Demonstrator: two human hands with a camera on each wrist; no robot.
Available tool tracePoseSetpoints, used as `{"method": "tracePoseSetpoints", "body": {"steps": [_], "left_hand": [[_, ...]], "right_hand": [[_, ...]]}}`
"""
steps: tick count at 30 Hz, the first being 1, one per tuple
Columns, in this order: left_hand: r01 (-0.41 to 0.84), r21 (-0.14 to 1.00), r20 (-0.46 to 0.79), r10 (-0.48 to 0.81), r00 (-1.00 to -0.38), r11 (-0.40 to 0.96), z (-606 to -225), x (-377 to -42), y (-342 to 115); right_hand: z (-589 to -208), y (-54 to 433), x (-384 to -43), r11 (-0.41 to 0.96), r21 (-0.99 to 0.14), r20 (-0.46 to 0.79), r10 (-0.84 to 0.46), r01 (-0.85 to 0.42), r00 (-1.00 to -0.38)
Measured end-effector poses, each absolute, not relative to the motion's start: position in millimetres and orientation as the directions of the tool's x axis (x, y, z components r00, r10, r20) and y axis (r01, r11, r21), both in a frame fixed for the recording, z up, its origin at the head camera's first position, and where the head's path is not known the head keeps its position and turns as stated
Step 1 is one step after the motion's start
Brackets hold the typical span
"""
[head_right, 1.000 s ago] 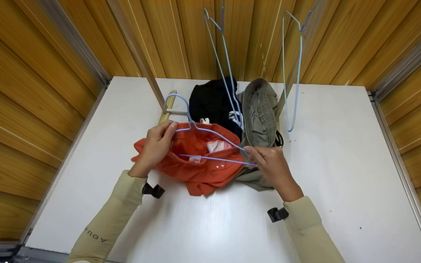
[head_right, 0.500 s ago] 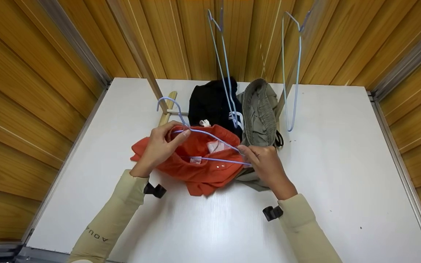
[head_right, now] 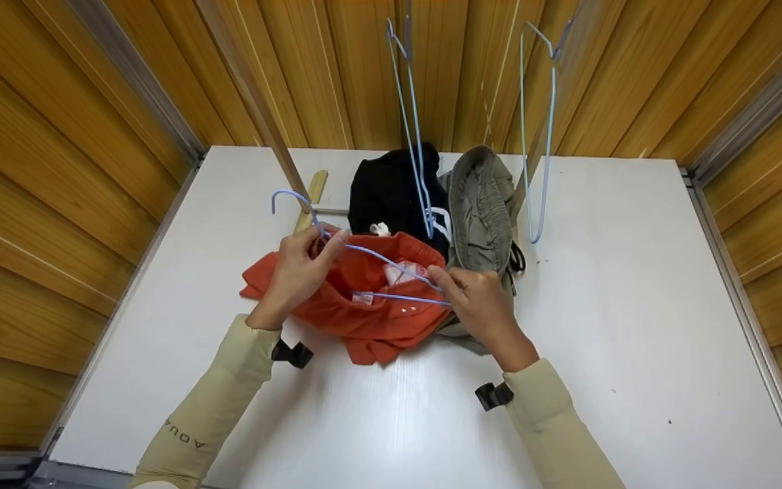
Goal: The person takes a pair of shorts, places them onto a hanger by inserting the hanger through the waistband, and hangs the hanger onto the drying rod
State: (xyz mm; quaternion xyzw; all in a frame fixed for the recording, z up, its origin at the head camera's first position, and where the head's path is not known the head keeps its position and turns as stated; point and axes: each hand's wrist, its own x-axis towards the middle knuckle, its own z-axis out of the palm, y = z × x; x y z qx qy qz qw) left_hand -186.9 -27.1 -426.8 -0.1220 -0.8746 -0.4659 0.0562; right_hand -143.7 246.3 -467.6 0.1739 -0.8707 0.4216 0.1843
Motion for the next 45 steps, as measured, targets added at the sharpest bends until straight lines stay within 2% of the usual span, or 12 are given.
{"method": "tracePoseSetpoints", "body": {"steps": [5, 13, 22, 25, 29, 31, 33, 35, 38, 41, 45], "left_hand": [[0.296, 0.795, 0.255, 0.15, -0.955, 0.529, -427, -188, -27], [0.313, 0.785, 0.285, 0.138, -0.949, 0.534, -428, -189, -28], [0.317, 0.765, 0.284, 0.149, -0.947, 0.561, -429, -190, -32], [0.339, 0.759, 0.302, 0.161, -0.94, 0.555, -429, -191, -33], [0.358, 0.77, 0.332, 0.147, -0.932, 0.528, -429, -193, -36], [0.355, 0.779, 0.336, 0.134, -0.932, 0.517, -429, -193, -38], [0.348, 0.789, 0.332, 0.125, -0.935, 0.507, -429, -194, -39], [0.334, 0.797, 0.321, 0.115, -0.94, 0.503, -429, -193, -41], [0.319, 0.813, 0.306, 0.109, -0.946, 0.487, -429, -193, -42], [0.315, 0.826, 0.298, 0.111, -0.948, 0.467, -428, -192, -42], [0.32, 0.837, 0.301, 0.115, -0.947, 0.445, -427, -192, -41]], "right_hand": [[-464, 240, -143, 0.577, -0.725, 0.397, -0.095, -0.375, -0.913], [-462, 235, -141, 0.494, -0.818, 0.292, -0.083, -0.294, -0.953], [-457, 241, -140, 0.482, -0.834, 0.206, -0.181, -0.269, -0.962], [-456, 247, -141, 0.38, -0.888, 0.195, -0.196, -0.257, -0.961], [-458, 259, -145, 0.138, -0.966, 0.187, -0.203, -0.217, -0.961], [-462, 265, -147, 0.03, -0.983, 0.173, -0.187, -0.182, -0.967], [-466, 269, -150, -0.021, -0.992, 0.13, -0.135, -0.128, -0.982], [-470, 270, -153, -0.007, -0.997, 0.071, -0.067, -0.07, -0.995], [-474, 267, -156, 0.107, -0.994, -0.019, 0.022, 0.021, -1.0], [-477, 263, -159, 0.243, -0.967, -0.061, 0.054, 0.072, -0.997], [-480, 256, -164, 0.356, -0.925, -0.109, 0.079, 0.13, -0.991]]}}
